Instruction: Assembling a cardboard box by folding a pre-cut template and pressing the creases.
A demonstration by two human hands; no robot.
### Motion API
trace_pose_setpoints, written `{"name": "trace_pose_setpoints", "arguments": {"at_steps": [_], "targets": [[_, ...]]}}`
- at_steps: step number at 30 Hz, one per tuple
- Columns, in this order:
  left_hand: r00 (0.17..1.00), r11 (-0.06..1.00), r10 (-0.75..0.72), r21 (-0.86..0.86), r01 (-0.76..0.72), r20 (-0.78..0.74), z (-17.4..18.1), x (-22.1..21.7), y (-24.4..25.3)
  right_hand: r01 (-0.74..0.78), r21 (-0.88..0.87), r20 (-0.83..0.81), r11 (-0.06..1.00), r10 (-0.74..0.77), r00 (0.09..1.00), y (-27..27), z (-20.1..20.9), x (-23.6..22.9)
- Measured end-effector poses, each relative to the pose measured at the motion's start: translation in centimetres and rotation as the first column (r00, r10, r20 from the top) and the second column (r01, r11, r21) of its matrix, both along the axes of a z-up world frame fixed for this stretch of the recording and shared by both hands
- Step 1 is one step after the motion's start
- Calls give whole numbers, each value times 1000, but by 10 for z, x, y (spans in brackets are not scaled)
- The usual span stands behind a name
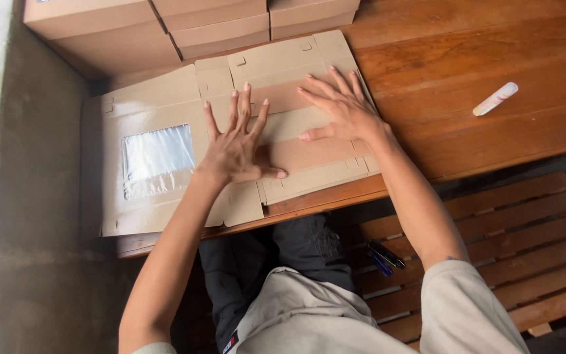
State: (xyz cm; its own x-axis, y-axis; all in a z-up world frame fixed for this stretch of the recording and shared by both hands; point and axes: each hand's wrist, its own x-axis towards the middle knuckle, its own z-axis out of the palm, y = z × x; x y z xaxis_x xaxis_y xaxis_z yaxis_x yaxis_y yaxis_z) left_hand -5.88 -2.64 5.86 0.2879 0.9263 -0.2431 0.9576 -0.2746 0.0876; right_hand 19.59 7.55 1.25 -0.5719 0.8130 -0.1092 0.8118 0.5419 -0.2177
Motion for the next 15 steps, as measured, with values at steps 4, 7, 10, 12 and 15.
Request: {"name": "trace_pose_setpoints", "arguments": {"at_steps": [4, 7, 10, 12, 15], "targets": [[997, 997, -71, 44, 71, 7, 2, 22, 10, -6, 13, -30, 1000, 6, 1000, 8, 3, -2], [996, 997, -83, 1, 83, 29, -1, 37, 16, 13, 0, -13, 1000, -13, 1000, 3, 2, -2], [996, 996, -84, 2, 84, 32, -7, 52, 23, 10, 9, -32, 1000, -10, 999, -4, 11, -3], [994, 995, -104, 0, 104, 35, -3, 63, 27, 13, 19, -47, 1000, -12, 999, -5, 17, -1], [996, 997, -69, -40, 71, 65, 3, 67, 26, 27, -1, -33, 1000, -27, 999, -2, 10, -1]]}}
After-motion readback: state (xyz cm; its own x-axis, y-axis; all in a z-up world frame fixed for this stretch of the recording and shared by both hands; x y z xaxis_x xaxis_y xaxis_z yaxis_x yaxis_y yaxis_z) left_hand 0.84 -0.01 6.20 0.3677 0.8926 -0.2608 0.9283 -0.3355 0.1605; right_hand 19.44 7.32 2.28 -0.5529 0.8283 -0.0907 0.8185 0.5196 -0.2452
